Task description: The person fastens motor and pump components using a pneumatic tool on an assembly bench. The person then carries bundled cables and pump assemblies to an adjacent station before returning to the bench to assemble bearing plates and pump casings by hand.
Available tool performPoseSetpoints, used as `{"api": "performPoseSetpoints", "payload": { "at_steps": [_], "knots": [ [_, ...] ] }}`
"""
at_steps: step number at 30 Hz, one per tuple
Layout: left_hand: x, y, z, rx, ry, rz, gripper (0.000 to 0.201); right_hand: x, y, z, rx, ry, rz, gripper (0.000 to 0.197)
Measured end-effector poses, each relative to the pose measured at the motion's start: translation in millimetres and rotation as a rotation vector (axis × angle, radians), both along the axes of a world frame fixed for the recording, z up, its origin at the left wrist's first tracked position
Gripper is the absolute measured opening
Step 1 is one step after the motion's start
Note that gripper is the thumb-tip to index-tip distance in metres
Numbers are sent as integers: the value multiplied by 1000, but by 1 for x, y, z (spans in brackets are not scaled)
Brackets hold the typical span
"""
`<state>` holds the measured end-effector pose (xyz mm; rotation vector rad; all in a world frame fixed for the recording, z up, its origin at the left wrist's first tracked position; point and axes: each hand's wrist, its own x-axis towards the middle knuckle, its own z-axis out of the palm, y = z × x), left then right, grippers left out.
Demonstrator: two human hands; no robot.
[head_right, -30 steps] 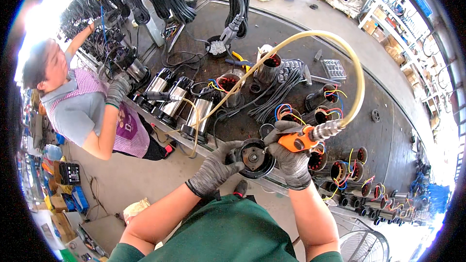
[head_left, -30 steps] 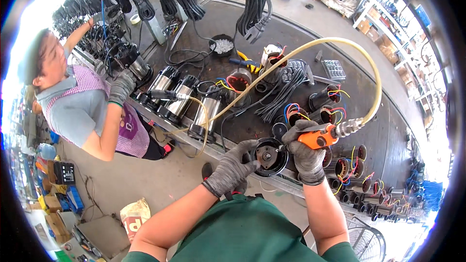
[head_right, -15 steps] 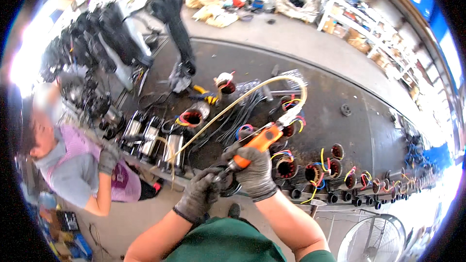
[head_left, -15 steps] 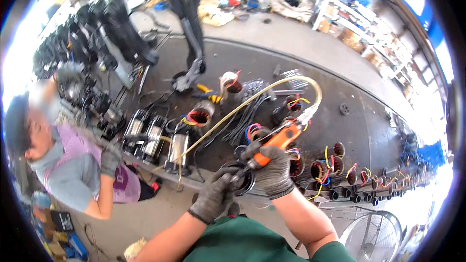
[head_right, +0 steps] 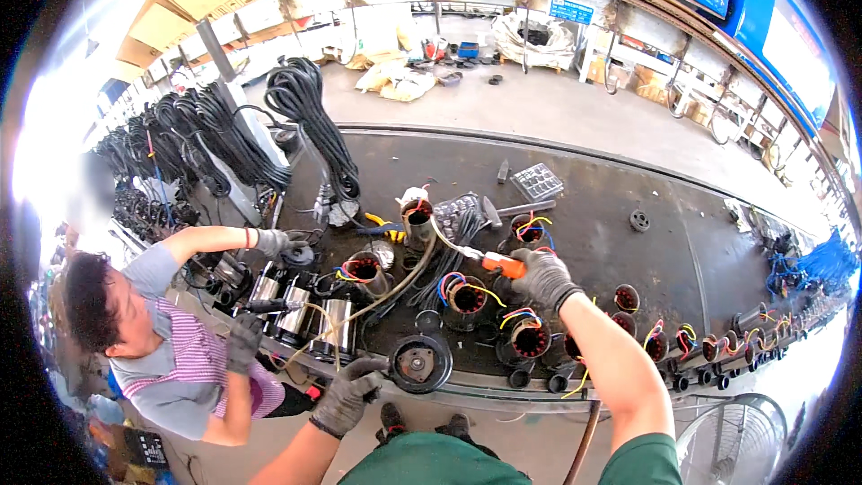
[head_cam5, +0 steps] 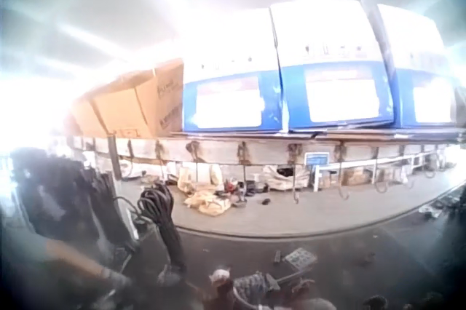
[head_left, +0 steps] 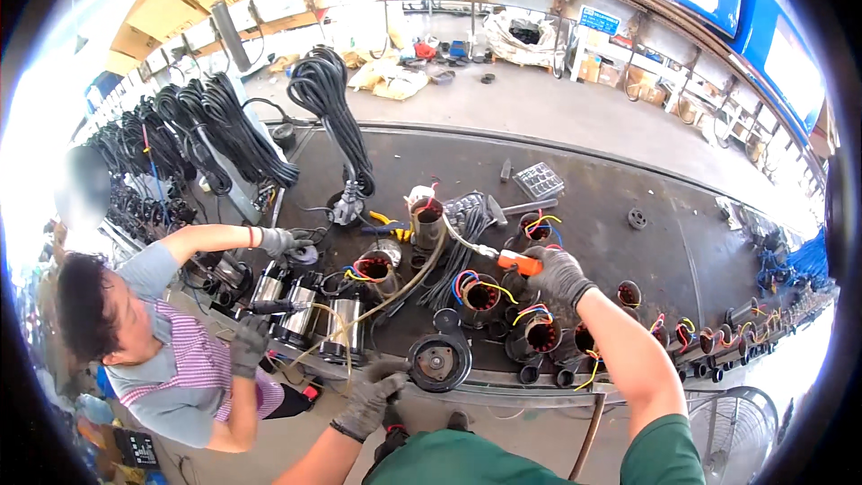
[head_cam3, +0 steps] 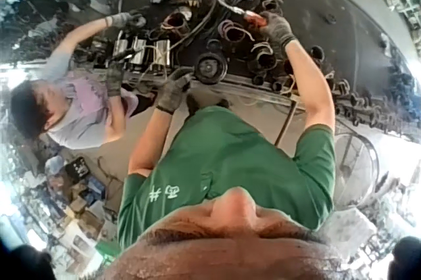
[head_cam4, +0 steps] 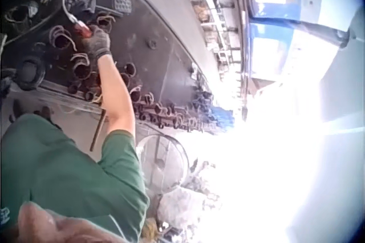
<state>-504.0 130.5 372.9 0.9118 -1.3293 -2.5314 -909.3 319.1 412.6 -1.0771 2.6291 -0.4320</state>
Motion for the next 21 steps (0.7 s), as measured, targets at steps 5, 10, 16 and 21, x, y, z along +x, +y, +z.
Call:
{"api": "performPoseSetpoints", "payload": {
  "at_steps": [5,10,16,21],
  "knots": [
    [-33,-2,27,-1124,-275,-443,46,-27,11,-39,-72,115,81,46],
    [-79,-4,64,-1536,-351,-795,46,-31,12,-55,-50,187,62,49],
    [-114,3,70,-1771,-379,-1170,33,4,26,-38,-26,314,0,53],
    [-117,5,74,-1822,-464,-1293,21,82,45,-27,-622,257,116,38]
  ]
}}
